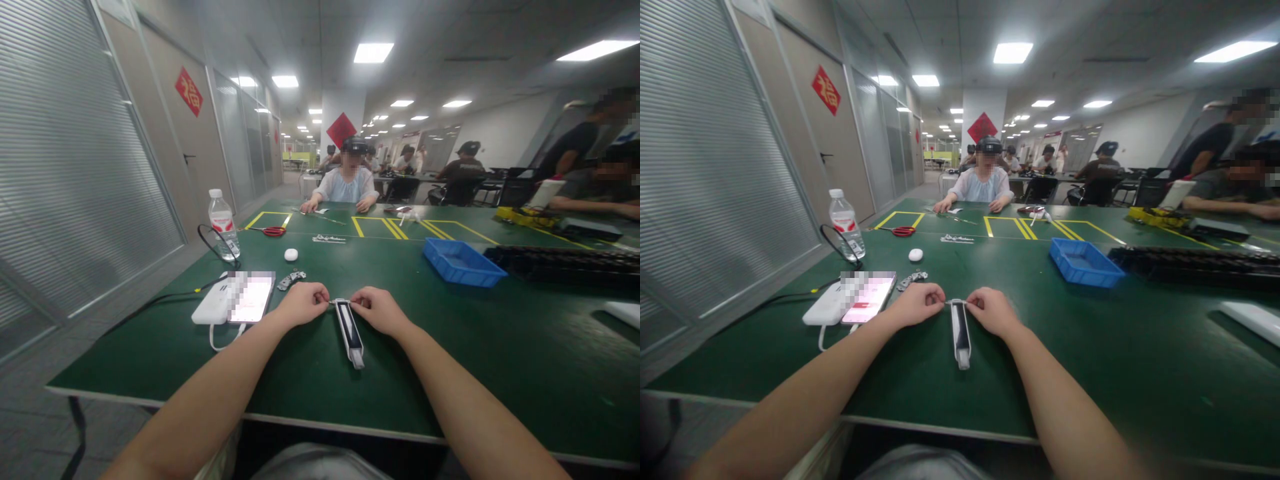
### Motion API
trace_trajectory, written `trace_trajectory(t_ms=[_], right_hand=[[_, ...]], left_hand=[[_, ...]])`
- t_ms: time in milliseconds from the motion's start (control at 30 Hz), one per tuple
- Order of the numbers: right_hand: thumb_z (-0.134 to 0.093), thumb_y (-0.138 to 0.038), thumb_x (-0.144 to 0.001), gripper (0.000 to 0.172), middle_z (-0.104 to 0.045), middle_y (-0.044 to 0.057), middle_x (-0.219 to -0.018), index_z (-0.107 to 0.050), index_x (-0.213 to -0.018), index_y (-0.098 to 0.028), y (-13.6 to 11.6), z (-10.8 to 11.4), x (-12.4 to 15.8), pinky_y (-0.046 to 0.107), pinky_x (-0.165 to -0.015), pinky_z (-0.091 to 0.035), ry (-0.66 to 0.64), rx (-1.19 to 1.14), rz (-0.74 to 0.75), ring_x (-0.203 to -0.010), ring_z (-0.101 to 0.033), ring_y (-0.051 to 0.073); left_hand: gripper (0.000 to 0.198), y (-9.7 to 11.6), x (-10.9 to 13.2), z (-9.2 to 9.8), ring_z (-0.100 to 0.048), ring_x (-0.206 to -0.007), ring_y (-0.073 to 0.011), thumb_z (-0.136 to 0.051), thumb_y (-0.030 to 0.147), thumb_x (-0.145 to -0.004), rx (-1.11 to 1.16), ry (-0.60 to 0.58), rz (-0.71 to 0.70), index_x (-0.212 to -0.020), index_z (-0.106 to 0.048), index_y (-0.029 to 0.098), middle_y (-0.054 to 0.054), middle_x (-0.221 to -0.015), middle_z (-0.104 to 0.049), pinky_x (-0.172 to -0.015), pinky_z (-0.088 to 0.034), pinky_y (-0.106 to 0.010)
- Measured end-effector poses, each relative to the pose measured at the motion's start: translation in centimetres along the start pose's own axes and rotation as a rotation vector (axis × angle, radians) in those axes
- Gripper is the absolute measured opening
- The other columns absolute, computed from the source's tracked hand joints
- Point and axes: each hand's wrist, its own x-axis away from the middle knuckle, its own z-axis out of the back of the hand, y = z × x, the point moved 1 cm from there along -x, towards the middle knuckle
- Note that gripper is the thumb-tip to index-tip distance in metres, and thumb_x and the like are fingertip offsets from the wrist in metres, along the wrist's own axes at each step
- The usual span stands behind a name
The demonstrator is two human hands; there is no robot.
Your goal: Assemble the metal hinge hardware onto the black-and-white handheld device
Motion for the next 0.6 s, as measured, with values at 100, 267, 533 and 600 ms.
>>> trace_trajectory(t_ms=[100,267,533,600], right_hand=[[-0.058,-0.024,-0.078,0.013,-0.059,0.002,-0.070,-0.069,-0.079,-0.017,-0.04,0.03,0.01,0.025,-0.060,-0.038,0.001,0.004,0.002,-0.064,-0.050,0.013],[-0.058,-0.023,-0.078,0.013,-0.059,0.002,-0.070,-0.069,-0.079,-0.017,-0.11,0.10,0.01,0.024,-0.059,-0.038,0.001,0.008,-0.002,-0.063,-0.050,0.013],[-0.057,-0.023,-0.078,0.013,-0.058,0.002,-0.069,-0.069,-0.079,-0.017,0.08,-0.02,0.00,0.025,-0.060,-0.039,-0.004,-0.001,0.007,-0.063,-0.050,0.013],[-0.057,-0.023,-0.078,0.013,-0.058,0.002,-0.069,-0.069,-0.079,-0.018,0.14,-0.04,0.00,0.025,-0.060,-0.039,0.000,-0.001,0.010,-0.063,-0.050,0.013]], left_hand=[[0.013,-0.09,-0.02,0.00,-0.057,-0.063,-0.0117,-0.058,0.023,-0.072,-0.003,-0.015,0.005,-0.082,-0.065,0.016,0.000,-0.070,-0.065,-0.059,-0.041,-0.021],[0.013,0.00,-0.04,0.06,-0.057,-0.064,-0.0118,-0.059,0.024,-0.073,-0.017,-0.011,0.006,-0.082,-0.066,0.017,0.000,-0.072,-0.066,-0.060,-0.041,-0.021],[0.013,0.51,0.05,0.22,-0.056,-0.065,-0.0114,-0.059,0.022,-0.073,-0.076,0.013,-0.034,-0.082,-0.067,0.018,0.001,-0.073,-0.065,-0.061,-0.041,-0.021],[0.013,0.55,0.06,0.21,-0.056,-0.066,-0.0115,-0.059,0.021,-0.074,-0.074,0.014,-0.042,-0.083,-0.067,0.018,0.001,-0.074,-0.065,-0.063,-0.041,-0.021]])
